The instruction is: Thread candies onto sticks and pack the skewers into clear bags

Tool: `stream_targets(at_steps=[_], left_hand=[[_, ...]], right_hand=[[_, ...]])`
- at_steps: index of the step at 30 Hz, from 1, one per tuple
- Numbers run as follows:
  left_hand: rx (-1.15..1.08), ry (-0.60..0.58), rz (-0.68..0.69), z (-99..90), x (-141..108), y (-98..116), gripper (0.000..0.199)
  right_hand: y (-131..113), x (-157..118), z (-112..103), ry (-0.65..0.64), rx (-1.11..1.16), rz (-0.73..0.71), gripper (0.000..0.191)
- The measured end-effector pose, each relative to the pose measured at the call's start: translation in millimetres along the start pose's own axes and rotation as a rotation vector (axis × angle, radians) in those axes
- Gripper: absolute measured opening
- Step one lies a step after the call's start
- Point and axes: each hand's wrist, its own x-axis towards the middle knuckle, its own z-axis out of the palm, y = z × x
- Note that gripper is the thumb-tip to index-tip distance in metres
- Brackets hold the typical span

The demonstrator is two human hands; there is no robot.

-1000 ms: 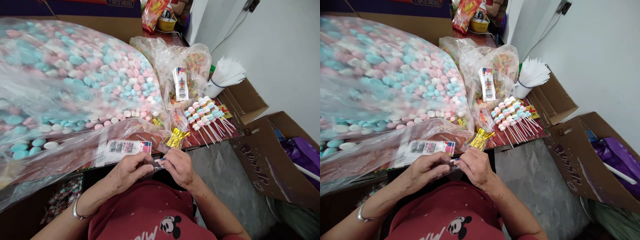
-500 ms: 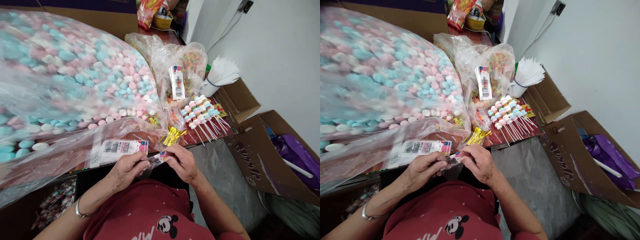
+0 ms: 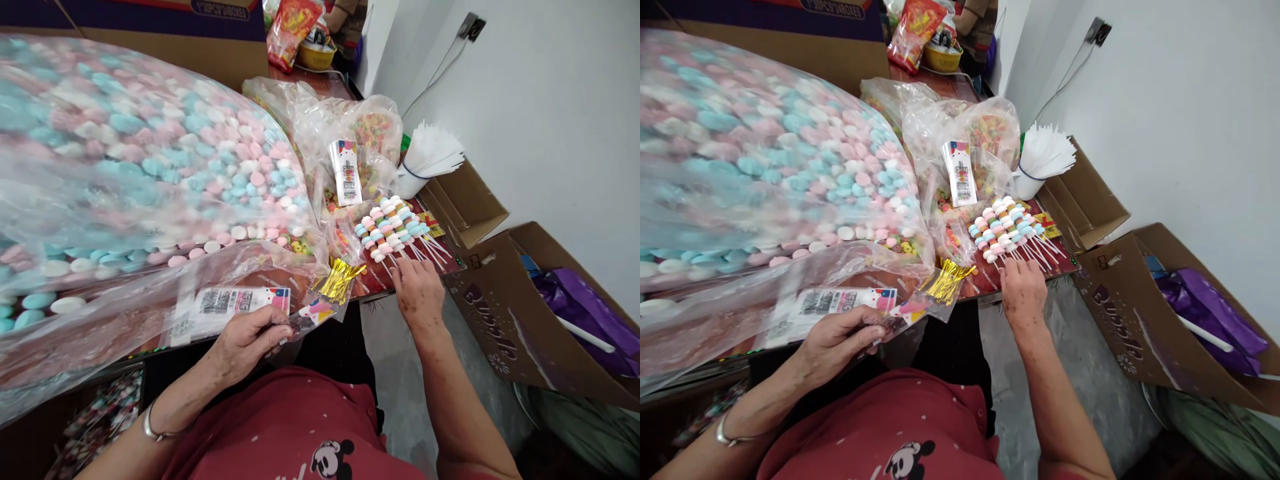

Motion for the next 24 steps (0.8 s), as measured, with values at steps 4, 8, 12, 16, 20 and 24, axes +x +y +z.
stream_targets(at_steps=[4, 8, 12, 16, 20, 24], left_hand=[[-0.072, 0.074, -0.025, -6.8, -3.1, -2.5, 0.026], [-0.12, 0.127, -0.053, -18.9, -7.2, -0.1, 0.027], [-0.135, 0.21, -0.001, -32.2, -8.3, 8.8, 0.025], [-0.134, 0.247, 0.044, -45.0, -7.8, 15.5, 0.029], [-0.149, 0.251, 0.057, -55.8, -10.2, 11.2, 0.038], [-0.165, 0.237, 0.062, -60.8, -14.0, -0.6, 0.043]], right_hand=[[-1.5, 0.4, 12.4, -0.062, -0.044, 0.025, 0.017], [4.1, 0.0, 18.7, 0.042, -0.028, 0.055, 0.019], [10.8, 1.0, 12.1, 0.279, 0.127, -0.026, 0.019], [4.2, 8.2, -11.6, 0.327, 0.489, -0.1, 0.014], [-13.0, 19.3, -38.4, 0.281, 0.695, -0.214, 0.02], [-28.0, 28.3, -49.9, 0.299, 0.661, -0.381, 0.024]])
